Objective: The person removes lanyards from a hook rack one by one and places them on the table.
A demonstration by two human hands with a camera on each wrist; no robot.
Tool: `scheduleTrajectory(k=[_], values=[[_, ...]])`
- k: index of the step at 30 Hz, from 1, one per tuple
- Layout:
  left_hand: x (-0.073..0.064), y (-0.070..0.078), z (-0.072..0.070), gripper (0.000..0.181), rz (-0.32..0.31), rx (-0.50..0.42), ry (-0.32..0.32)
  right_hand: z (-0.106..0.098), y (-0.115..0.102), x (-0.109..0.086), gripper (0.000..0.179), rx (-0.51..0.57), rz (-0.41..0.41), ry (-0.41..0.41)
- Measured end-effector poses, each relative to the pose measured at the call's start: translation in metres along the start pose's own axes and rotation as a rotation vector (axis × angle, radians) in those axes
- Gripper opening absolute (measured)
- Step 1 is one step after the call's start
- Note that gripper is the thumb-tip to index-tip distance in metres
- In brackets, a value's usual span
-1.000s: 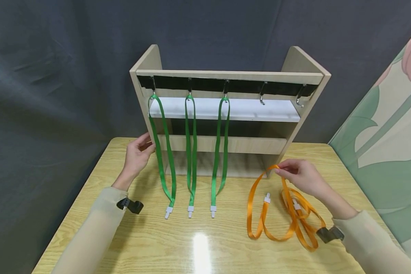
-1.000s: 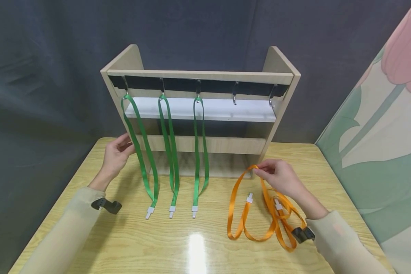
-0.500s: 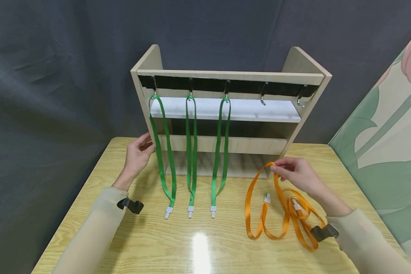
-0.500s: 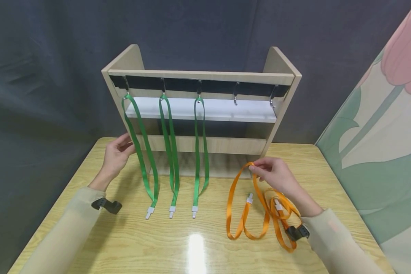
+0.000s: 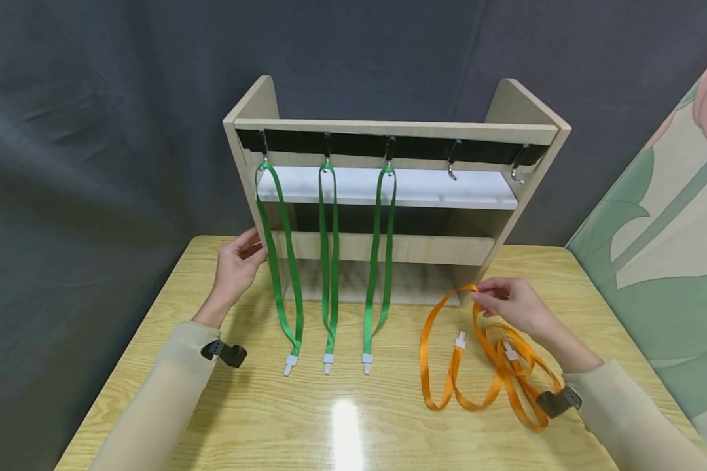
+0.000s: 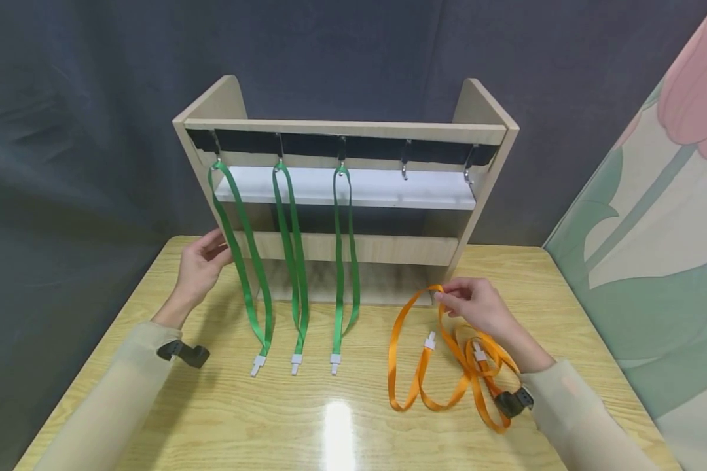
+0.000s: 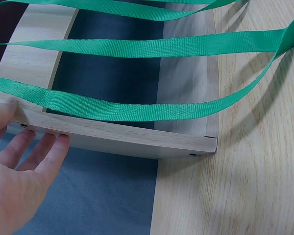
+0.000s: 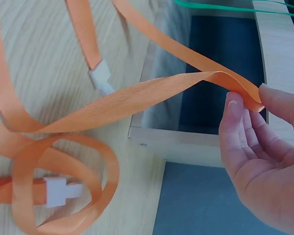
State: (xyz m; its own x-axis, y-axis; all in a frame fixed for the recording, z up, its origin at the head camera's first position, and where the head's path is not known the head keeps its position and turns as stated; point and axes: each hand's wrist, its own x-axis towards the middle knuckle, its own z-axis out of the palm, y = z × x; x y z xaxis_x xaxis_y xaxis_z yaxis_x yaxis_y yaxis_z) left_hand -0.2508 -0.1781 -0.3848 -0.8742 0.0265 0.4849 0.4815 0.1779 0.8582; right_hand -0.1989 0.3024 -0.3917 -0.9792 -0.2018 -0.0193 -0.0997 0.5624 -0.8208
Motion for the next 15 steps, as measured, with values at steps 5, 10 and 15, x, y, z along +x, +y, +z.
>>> scheduleTrajectory(k=[5,10,15], values=[[0.0,0.0,0.0,0.038,-0.011,-0.016,0.005,-0.001,0.005,-0.002,0.032,-0.017,0.014,-0.021],[-0.001,0.0,0.0,0.039,-0.006,-0.006,-0.003,0.002,0.01,-0.003,0.032,0.013,0.028,-0.028],[0.0,0.0,0.001,0.039,-0.003,-0.001,-0.001,0.008,0.02,0.0,0.032,0.014,0.015,-0.045]])
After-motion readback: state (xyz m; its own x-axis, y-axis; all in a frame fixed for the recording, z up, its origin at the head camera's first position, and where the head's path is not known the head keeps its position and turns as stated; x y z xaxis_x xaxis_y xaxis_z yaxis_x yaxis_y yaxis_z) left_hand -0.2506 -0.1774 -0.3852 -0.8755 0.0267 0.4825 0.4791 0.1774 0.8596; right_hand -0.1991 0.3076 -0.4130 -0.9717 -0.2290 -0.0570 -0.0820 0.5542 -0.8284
